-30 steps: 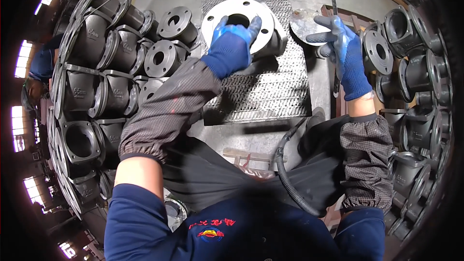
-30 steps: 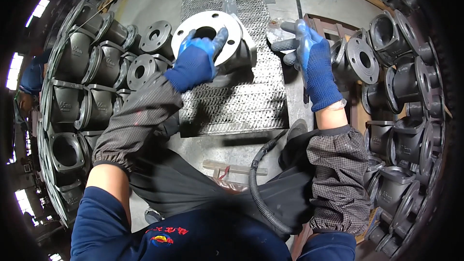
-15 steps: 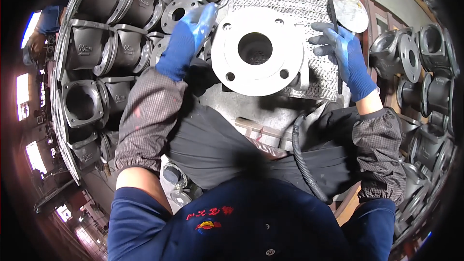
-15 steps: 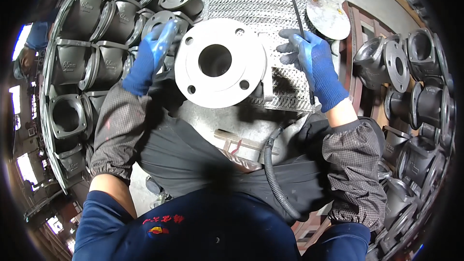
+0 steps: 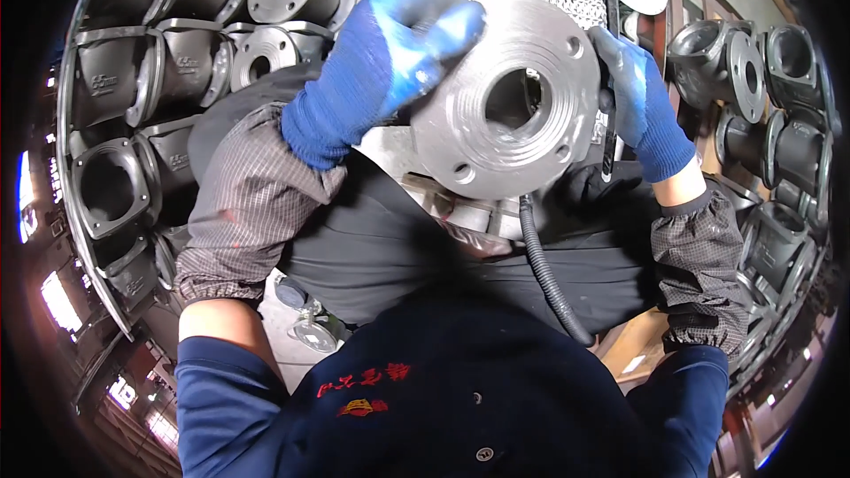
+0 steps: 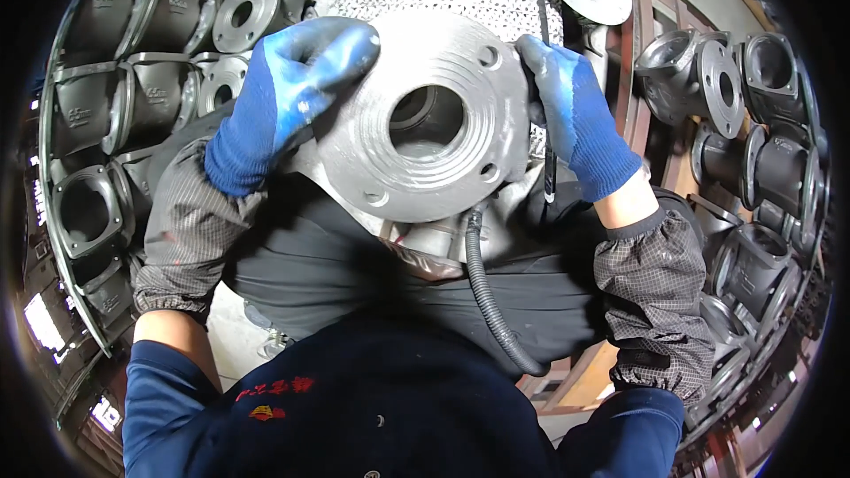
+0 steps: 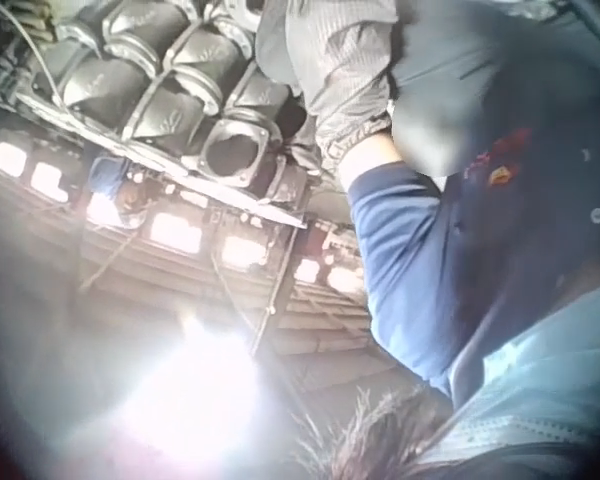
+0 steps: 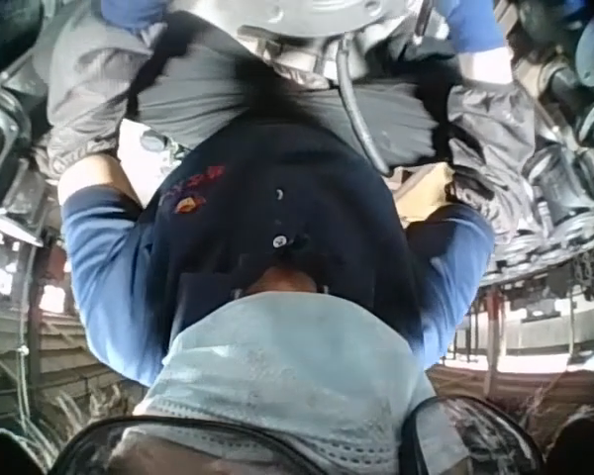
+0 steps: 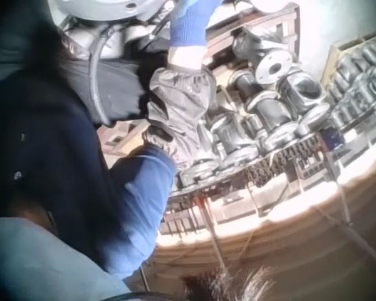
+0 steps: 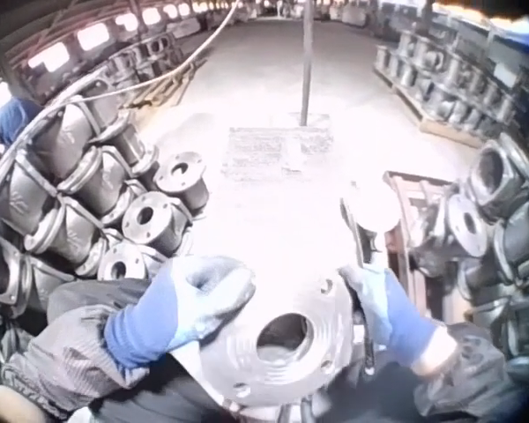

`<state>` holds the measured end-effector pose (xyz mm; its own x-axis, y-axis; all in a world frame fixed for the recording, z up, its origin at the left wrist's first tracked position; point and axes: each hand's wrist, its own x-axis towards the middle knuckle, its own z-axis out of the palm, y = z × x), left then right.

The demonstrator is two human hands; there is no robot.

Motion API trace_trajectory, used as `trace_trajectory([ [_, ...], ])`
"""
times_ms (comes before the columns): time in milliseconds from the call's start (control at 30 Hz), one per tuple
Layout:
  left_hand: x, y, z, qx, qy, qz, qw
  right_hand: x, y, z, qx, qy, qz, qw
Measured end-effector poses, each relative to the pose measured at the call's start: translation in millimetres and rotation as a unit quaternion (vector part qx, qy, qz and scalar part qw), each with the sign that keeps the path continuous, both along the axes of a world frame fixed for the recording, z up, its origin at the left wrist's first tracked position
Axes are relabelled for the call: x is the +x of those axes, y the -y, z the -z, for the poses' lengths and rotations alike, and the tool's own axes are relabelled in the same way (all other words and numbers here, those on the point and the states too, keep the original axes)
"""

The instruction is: The person, wearing blue gloves, picks up a large metal industrial component, places it on a metal grate, and uses a handheld air-powered grinder to smooth the interior and exterior surfaces.

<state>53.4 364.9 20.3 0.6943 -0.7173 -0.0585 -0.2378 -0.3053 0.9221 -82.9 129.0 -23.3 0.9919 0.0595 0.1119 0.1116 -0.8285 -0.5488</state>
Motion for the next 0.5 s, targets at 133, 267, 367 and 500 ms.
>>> trace_trajectory([
  [133, -27.0, 12.4, -20.1, 0.072, -0.060, 0.042, 0.995, -9.3, 3.1, 4.6, -0.022, 0.026, 0.008, 0.999],
  [267, -33.3, 14.4, -18.5, 0.064, -0.013, 0.069, 0.995, -11.3, 1.6, 2.0, -0.052, 0.049, 0.041, 0.997],
  [367, -29.6, 4.8, -21.2, 0.045, -0.021, 0.059, 0.997, -5.1, -1.0, -13.4, -0.048, -0.010, 0.107, 0.993],
  [500, -27.5, -11.9, -18.2, 0.056, -0.183, 0.008, 0.981, -8.9, -5.0, -36.4, -0.056, 0.087, 0.095, 0.990],
])
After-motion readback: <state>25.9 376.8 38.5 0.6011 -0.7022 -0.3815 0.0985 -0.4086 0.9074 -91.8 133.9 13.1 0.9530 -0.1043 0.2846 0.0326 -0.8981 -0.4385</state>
